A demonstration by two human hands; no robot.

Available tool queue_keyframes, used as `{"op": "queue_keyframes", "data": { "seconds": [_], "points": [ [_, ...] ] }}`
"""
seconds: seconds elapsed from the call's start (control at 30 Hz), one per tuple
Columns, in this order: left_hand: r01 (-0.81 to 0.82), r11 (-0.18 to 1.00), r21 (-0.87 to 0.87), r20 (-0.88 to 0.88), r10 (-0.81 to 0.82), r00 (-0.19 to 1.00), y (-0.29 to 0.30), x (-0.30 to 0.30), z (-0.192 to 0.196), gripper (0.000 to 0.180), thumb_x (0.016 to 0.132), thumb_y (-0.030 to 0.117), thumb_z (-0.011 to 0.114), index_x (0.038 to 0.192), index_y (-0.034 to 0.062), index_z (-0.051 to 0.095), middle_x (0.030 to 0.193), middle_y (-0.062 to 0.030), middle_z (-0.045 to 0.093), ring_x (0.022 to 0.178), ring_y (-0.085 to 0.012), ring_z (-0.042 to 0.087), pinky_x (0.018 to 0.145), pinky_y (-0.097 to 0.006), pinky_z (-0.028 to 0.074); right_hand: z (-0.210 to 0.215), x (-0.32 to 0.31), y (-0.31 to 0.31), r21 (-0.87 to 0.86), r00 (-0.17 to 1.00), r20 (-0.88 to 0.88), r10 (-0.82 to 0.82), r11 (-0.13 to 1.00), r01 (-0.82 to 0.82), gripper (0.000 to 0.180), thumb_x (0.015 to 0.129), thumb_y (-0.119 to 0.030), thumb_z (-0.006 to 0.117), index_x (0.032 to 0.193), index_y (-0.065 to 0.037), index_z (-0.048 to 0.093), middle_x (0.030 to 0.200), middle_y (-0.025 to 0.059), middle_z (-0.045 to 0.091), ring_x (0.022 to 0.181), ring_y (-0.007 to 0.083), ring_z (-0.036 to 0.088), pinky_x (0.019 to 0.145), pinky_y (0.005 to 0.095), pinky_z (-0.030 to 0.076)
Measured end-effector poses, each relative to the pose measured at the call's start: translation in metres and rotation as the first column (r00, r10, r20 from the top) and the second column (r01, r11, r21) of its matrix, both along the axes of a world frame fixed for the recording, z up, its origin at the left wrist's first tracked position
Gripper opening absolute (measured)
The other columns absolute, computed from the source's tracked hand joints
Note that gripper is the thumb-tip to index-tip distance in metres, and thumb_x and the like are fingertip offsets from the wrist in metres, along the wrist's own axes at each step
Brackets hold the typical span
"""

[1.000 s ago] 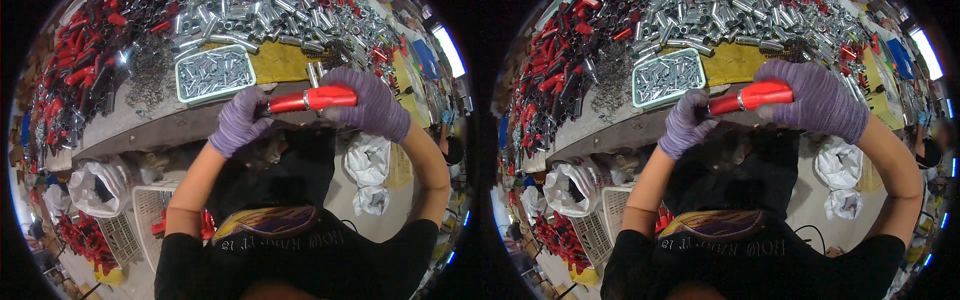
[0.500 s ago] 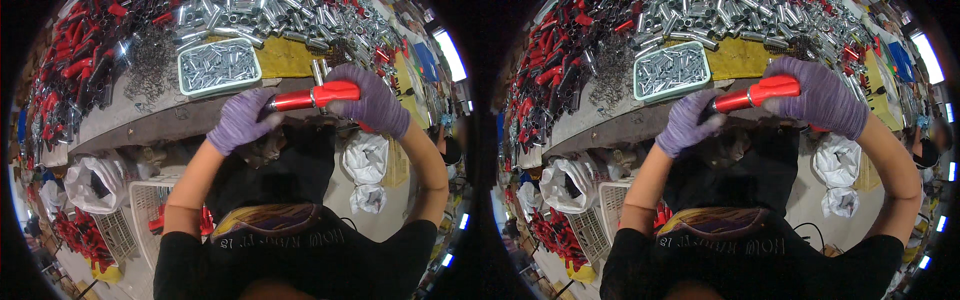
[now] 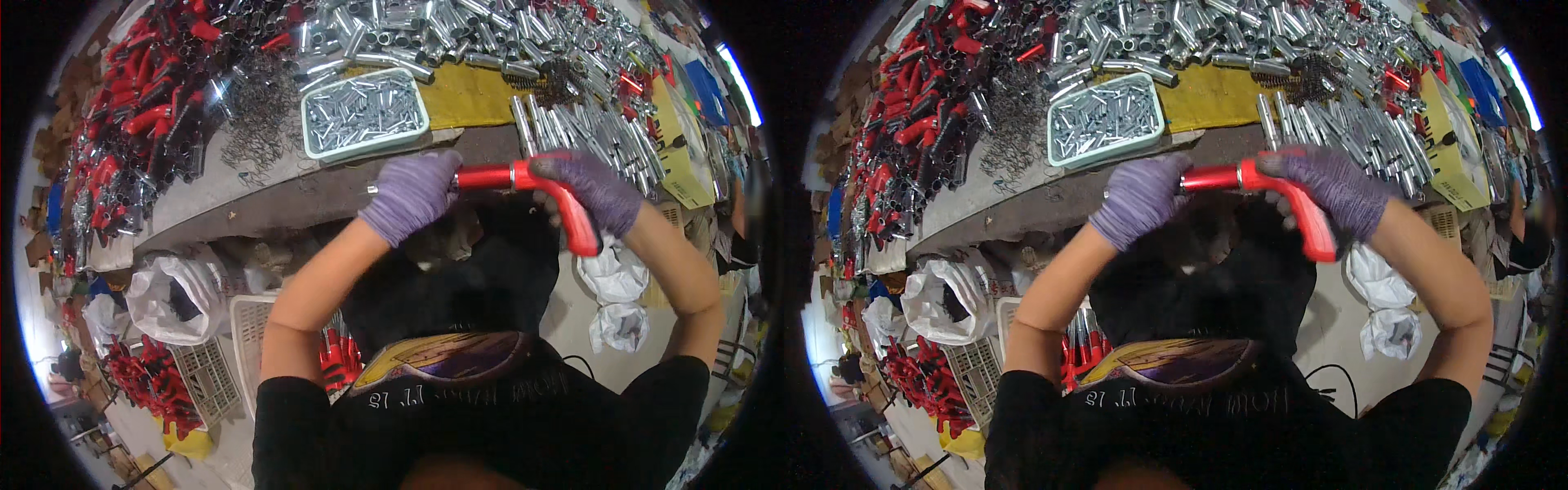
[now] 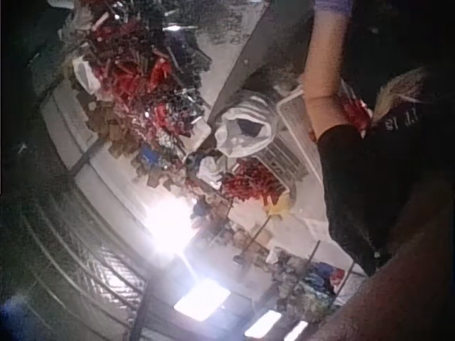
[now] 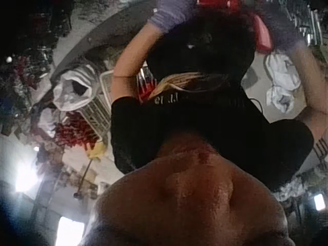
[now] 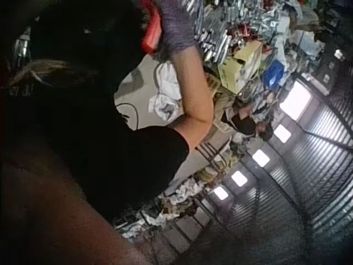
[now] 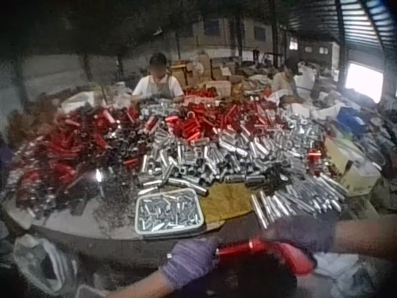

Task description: The recorder is assembling small hardware components using metal tubes, springs, and red handle attachments.

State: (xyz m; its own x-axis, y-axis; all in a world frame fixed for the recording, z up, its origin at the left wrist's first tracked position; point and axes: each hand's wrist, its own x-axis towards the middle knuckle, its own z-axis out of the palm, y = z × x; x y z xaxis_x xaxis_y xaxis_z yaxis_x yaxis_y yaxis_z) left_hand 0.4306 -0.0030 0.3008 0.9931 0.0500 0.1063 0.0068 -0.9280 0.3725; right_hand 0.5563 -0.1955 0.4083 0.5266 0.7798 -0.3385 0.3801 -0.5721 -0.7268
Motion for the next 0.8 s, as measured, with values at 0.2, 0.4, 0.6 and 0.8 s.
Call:
{"op": "queue_keyframes", "data": {
  "seconds": [0.2, 0.4, 0.6, 0.8],
  "points": [
    [0.134, 0.972, -0.191, 0.397, -0.049, 0.917, 0.012, -0.014, 0.001, 0.037, 0.065, 0.031, 0.068, 0.093, 0.0121, 0.054, 0.076, -0.0094, 0.059, 0.070, -0.0318, 0.059, 0.060, -0.041, 0.045, -0.027, -0.010, -0.022, 0.005, 0.711, -0.681, -0.177, 0.969, 0.246, 0.039, 0.076, -0.031, 0.066, 0.107, -0.009, 0.055, 0.089, 0.0058, 0.060, 0.077, 0.0148, 0.060, 0.064, 0.0289, 0.051],
    [-0.042, 0.983, 0.181, 0.040, 0.036, 0.999, 0.020, -0.018, 0.006, 0.032, 0.060, 0.025, 0.071, 0.086, 0.0123, 0.057, 0.080, -0.0071, 0.058, 0.075, -0.0303, 0.058, 0.059, -0.040, 0.045, -0.048, -0.014, -0.028, 0.030, 0.515, -0.849, -0.120, 0.962, 0.273, 0.047, 0.072, -0.034, 0.068, 0.109, -0.007, 0.055, 0.093, 0.0050, 0.059, 0.078, 0.0151, 0.058, 0.067, 0.0259, 0.046],
    [0.191, 0.981, -0.040, 0.259, -0.175, 0.950, 0.019, -0.018, -0.004, 0.049, 0.058, 0.021, 0.070, 0.104, 0.0137, 0.056, 0.079, -0.0091, 0.057, 0.072, -0.0297, 0.057, 0.061, -0.039, 0.045, -0.027, -0.010, -0.033, 0.085, 0.991, 0.030, 0.130, 0.988, -0.132, 0.045, 0.071, -0.031, 0.069, 0.106, -0.006, 0.054, 0.090, 0.0077, 0.059, 0.084, 0.0217, 0.059, 0.077, 0.0344, 0.048],
    [-0.069, 0.965, 0.254, 0.158, 0.028, 0.987, 0.013, -0.004, -0.001, 0.047, 0.060, 0.023, 0.070, 0.103, 0.0119, 0.056, 0.083, -0.0096, 0.059, 0.075, -0.0310, 0.058, 0.064, -0.039, 0.046, -0.021, 0.002, -0.028, 0.141, 0.824, 0.564, 0.050, 0.978, -0.156, 0.042, 0.072, -0.033, 0.067, 0.104, -0.008, 0.055, 0.081, 0.0095, 0.060, 0.077, 0.0259, 0.061, 0.075, 0.0396, 0.050]
  ]
}}
